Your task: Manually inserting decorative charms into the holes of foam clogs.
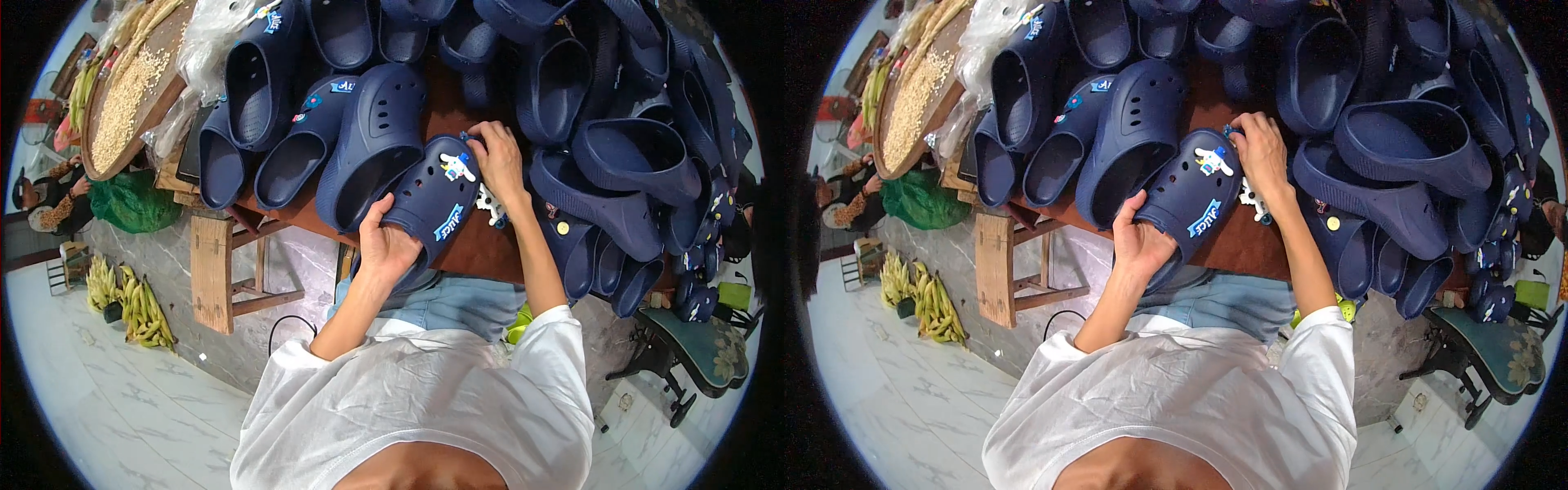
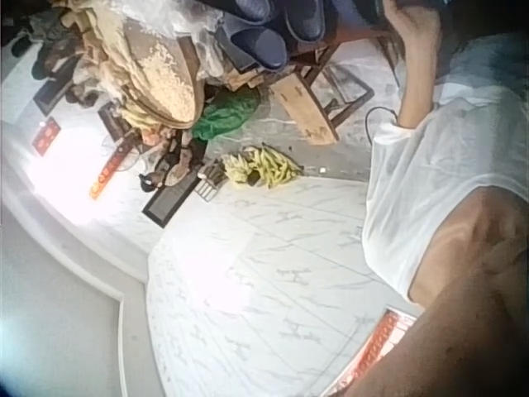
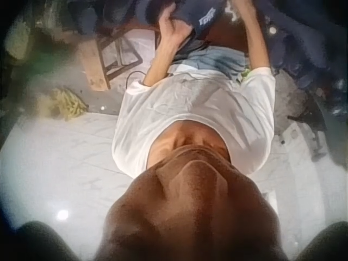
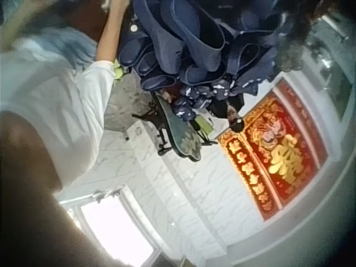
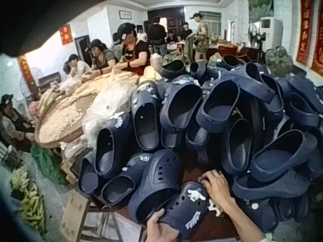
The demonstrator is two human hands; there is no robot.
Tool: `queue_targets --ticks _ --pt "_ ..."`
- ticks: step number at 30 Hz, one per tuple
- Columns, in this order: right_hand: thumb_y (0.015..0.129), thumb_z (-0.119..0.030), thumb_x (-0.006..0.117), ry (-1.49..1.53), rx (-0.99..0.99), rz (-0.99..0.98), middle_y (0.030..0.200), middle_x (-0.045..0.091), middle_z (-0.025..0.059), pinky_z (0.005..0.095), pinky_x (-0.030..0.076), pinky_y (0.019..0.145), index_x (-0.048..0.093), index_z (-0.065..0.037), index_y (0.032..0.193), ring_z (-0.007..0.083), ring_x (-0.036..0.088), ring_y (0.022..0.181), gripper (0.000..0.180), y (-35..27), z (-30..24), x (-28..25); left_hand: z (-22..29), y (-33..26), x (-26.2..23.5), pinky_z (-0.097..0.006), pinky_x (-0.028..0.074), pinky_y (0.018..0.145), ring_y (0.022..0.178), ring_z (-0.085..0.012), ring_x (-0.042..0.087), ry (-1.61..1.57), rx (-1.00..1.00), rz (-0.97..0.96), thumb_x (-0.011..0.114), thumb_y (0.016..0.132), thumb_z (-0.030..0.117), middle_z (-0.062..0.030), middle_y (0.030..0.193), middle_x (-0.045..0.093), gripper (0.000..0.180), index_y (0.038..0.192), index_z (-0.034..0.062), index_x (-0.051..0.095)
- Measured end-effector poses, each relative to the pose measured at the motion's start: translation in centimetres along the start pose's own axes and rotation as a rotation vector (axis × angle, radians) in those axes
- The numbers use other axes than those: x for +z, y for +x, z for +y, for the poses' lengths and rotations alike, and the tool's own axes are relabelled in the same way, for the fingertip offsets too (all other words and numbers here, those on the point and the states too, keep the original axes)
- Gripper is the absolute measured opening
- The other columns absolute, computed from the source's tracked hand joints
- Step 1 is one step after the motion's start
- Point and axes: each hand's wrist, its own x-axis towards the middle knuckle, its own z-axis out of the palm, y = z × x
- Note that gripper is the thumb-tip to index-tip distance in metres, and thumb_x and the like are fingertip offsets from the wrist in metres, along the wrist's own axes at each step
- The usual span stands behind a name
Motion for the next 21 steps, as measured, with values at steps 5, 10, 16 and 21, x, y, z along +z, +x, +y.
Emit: queue_targets --ticks 5,10,16,21 --pt "0.091 -0.009 0.060 0.113 0.111 0.023 0.102 0.061 0.0171 0.0448 0.046 0.085 0.056 -0.003 0.104 0.0372 0.059 0.097 0.015 -0.5 -0.9 -0.5 0.0 0.1 -0.6 -0.050 0.034 0.113 0.129 -0.0323 0.052 0.005 0.011 -0.013 0.055 0.093 0.027 -0.0191 0.138 0.055 0.051 0.135 -0.0016 0.049" --pt "0.097 -0.012 0.055 0.235 0.154 0.149 0.099 0.061 0.0177 0.0414 0.049 0.081 0.055 0.001 0.106 0.0345 0.062 0.094 0.015 -2.2 -4.8 -2.8 -0.5 -0.3 -0.3 -0.047 0.036 0.113 0.127 -0.0309 0.054 0.062 0.060 -0.001 0.054 0.094 0.027 -0.0183 0.136 0.057 0.050 0.134 -0.0022 0.049" --pt "0.091 -0.009 0.065 0.529 0.091 -0.105 0.094 0.062 0.0111 0.0322 0.051 0.071 0.063 -0.002 0.101 0.0251 0.064 0.085 0.013 -2.8 -9.5 -5.3 -1.2 -0.9 0.3 -0.045 0.039 0.111 0.123 -0.0277 0.056 0.132 0.108 0.004 0.055 0.095 0.027 -0.0157 0.132 0.059 0.047 0.132 -0.0015 0.050" --pt "0.088 -0.008 0.067 0.589 0.073 -0.262 0.094 0.063 0.0104 0.0317 0.051 0.071 0.066 -0.001 0.100 0.0236 0.064 0.082 0.014 -2.7 -10.0 -5.2 -2.0 -1.5 0.7 -0.041 0.044 0.106 0.121 -0.0226 0.056 0.209 0.128 -0.022 0.052 0.100 0.027 -0.0134 0.131 0.056 0.046 0.136 -0.0011 0.044"
